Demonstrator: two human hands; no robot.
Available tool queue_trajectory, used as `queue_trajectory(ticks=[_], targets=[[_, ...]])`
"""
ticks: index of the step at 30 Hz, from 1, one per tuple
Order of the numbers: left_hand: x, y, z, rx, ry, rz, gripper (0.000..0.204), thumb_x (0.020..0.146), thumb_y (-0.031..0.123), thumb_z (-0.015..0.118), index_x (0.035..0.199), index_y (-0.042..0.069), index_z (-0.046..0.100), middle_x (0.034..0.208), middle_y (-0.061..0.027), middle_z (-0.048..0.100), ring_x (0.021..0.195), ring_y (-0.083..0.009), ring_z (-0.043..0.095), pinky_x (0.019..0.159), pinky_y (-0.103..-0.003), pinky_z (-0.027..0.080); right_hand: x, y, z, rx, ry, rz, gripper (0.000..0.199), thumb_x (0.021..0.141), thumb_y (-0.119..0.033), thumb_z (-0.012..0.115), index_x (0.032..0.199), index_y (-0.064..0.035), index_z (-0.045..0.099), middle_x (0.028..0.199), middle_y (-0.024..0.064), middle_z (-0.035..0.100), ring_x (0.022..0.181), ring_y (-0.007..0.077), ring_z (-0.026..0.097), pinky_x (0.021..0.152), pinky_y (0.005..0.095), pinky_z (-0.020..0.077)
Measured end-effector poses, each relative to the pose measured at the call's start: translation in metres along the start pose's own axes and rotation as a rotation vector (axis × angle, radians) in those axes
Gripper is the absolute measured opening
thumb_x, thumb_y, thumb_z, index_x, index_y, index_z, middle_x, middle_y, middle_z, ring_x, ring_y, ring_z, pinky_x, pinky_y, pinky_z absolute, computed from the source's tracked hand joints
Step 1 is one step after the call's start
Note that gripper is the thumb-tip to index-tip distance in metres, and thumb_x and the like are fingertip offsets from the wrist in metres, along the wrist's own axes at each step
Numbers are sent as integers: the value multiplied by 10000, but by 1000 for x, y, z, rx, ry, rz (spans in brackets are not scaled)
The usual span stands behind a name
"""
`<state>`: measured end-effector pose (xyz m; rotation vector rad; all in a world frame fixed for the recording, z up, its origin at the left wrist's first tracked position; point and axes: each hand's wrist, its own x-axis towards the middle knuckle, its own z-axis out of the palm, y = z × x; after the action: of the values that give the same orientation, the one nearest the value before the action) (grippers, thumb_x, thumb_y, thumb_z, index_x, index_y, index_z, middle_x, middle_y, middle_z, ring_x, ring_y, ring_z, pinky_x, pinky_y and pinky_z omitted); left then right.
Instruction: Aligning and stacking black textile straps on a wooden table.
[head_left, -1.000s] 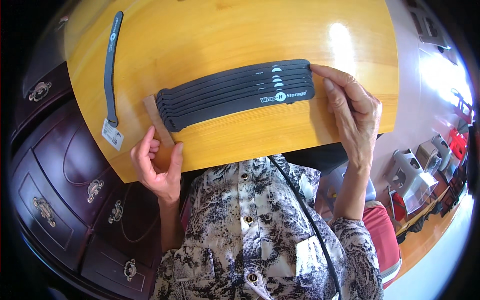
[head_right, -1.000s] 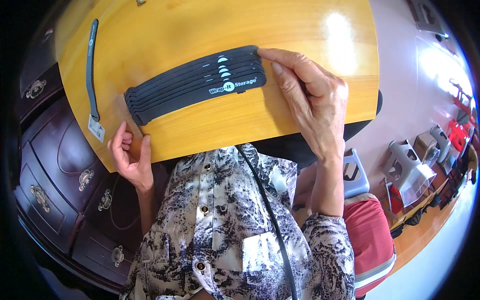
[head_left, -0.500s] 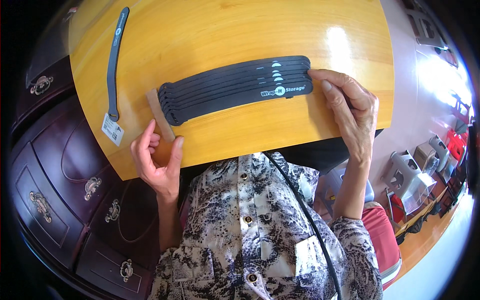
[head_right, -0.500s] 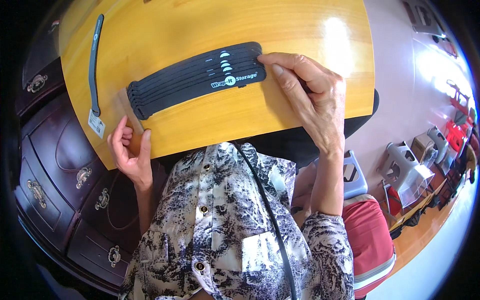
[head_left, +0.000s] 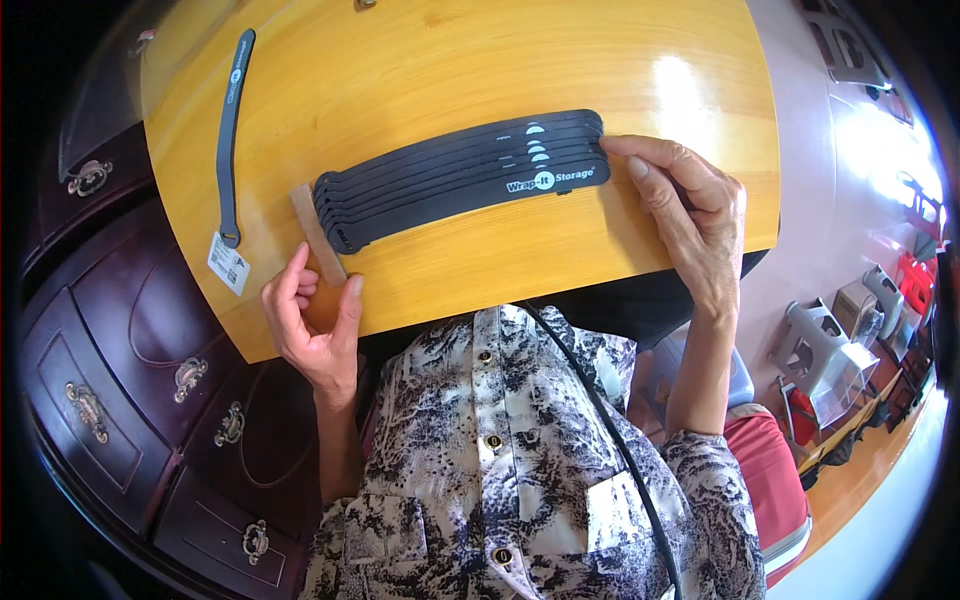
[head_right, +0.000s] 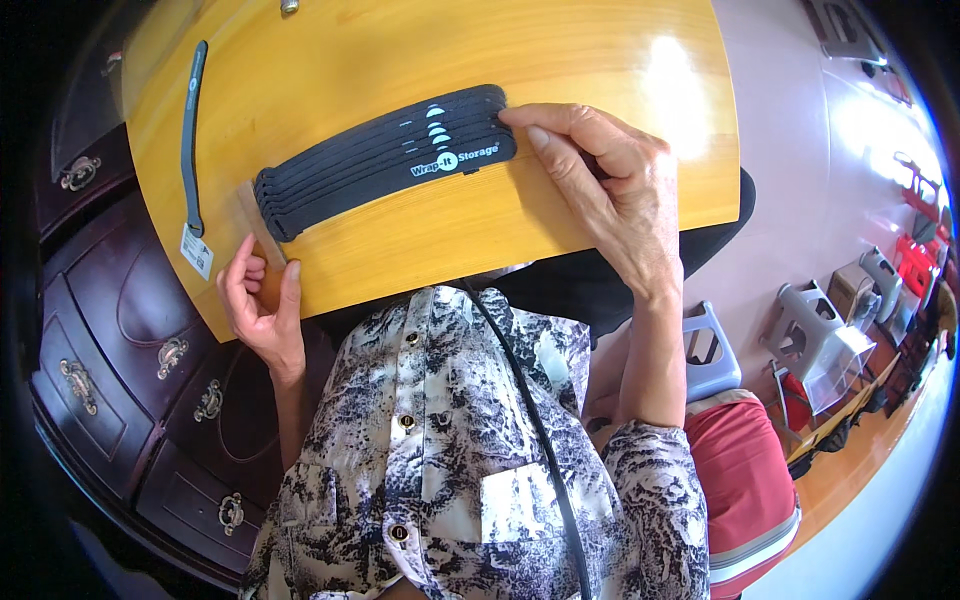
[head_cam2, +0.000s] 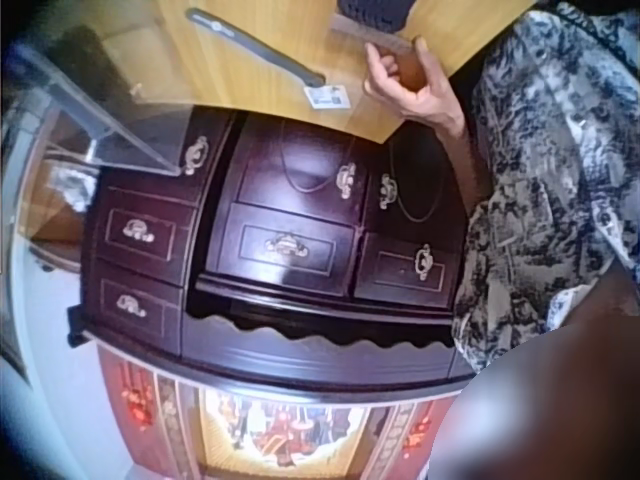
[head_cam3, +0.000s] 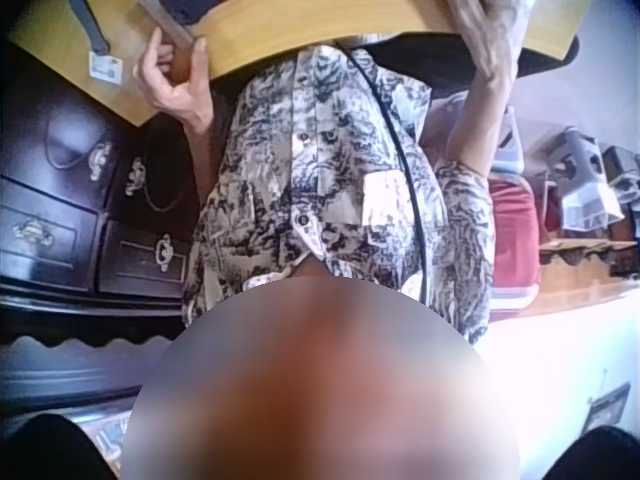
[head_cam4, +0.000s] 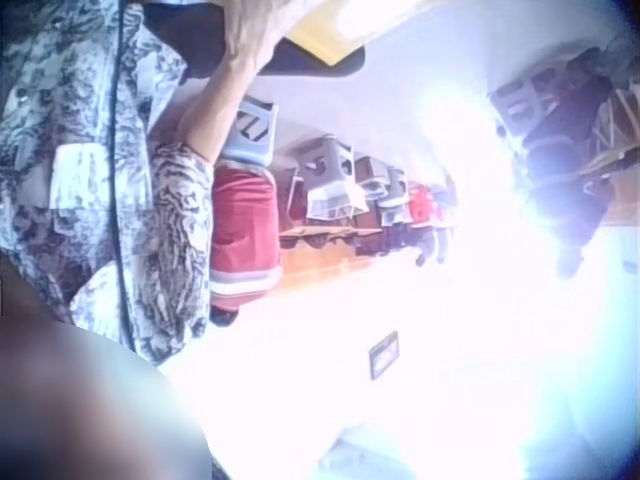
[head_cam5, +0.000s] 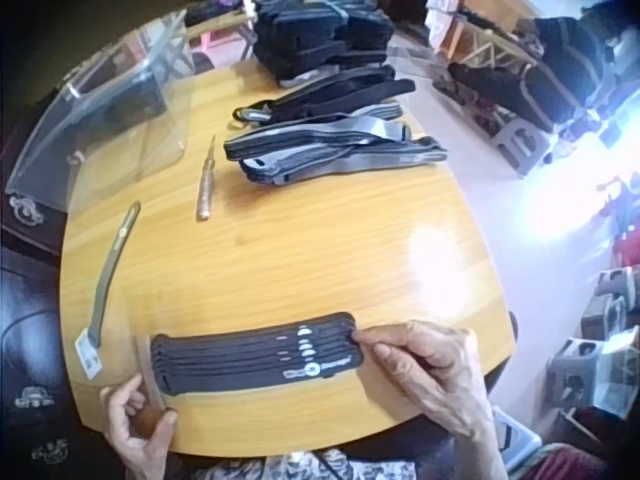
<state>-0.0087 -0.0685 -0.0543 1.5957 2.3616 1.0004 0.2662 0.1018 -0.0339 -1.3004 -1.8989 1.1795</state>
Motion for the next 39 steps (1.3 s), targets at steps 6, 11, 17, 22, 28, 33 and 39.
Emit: queue_trajectory(ticks=[6, 11, 17, 22, 28, 33, 39], targets=[[1, 0, 4, -4, -2, -8, 527, 691, 133, 812, 1164, 45, 597, 878, -23, 509, 771, -151, 483, 682, -269, 394, 1, 6, -1, -18, -13, -71, 149, 892, -111, 593, 972, -53, 704, 829, 41, 681, 695, 89, 578, 632, 224, 466], [3, -1, 5, -24, 10, -19, 520, 690, 110, 805, 1164, 51, 599, 878, -24, 513, 774, -152, 488, 681, -273, 403, 3, 0, -1, -18, -32, -11, 148, 883, -130, 600, 955, -52, 702, 819, 64, 685, 745, 118, 636, 674, 241, 506], [2, 1, -2, -35, 6, -52, 478, 710, 33, 760, 1159, 31, 596, 872, -20, 502, 784, -141, 467, 703, -260, 399, 4, 0, 2, -64, -88, -14, 161, 872, -74, 567, 954, -28, 698, 780, 48, 638, 682, 79, 532, 627, 215, 423], [0, -14, 3, -500, 36, -257, 471, 741, 47, 757, 1177, 37, 579, 930, -68, 577, 814, -164, 528, 745, -268, 449, 1, 10, 3, 31, 19, 29, 177, 890, -58, 529, 948, 5, 684, 679, -8, 572, 557, 43, 449, 500, 195, 354], [48, -32, -23, 73, 173, -164, 374, 778, 64, 722, 1131, 47, 600, 983, -56, 567, 872, -179, 526, 768, -290, 442, 1, 12, 1, 318, 150, 115, 188, 918, -62, 497, 970, -7, 669, 597, -48, 442, 501, 12, 349, 450, 181, 258], [67, -48, -28, 236, 127, -125, 342, 739, 118, 743, 1030, 28, 587, 1034, -118, 528, 977, -294, 485, 853, -406, 406, 7, -53, 32, 238, -78, -21, 172, 887, -38, 512, 930, -12, 677, 665, -5, 565, 549, 49, 469, 498, 199, 369], [66, -42, -25, -223, 194, -403, 191, 801, 24, 685, 959, 24, 577, 793, -58, 629, 656, -98, 596, 584, -230, 463, 30, -105, 102, 139, -412, -332, 120, 841, -68, 592, 921, -12, 661, 801, 103, 633, 620, 169, 598, 563, 270, 486]])
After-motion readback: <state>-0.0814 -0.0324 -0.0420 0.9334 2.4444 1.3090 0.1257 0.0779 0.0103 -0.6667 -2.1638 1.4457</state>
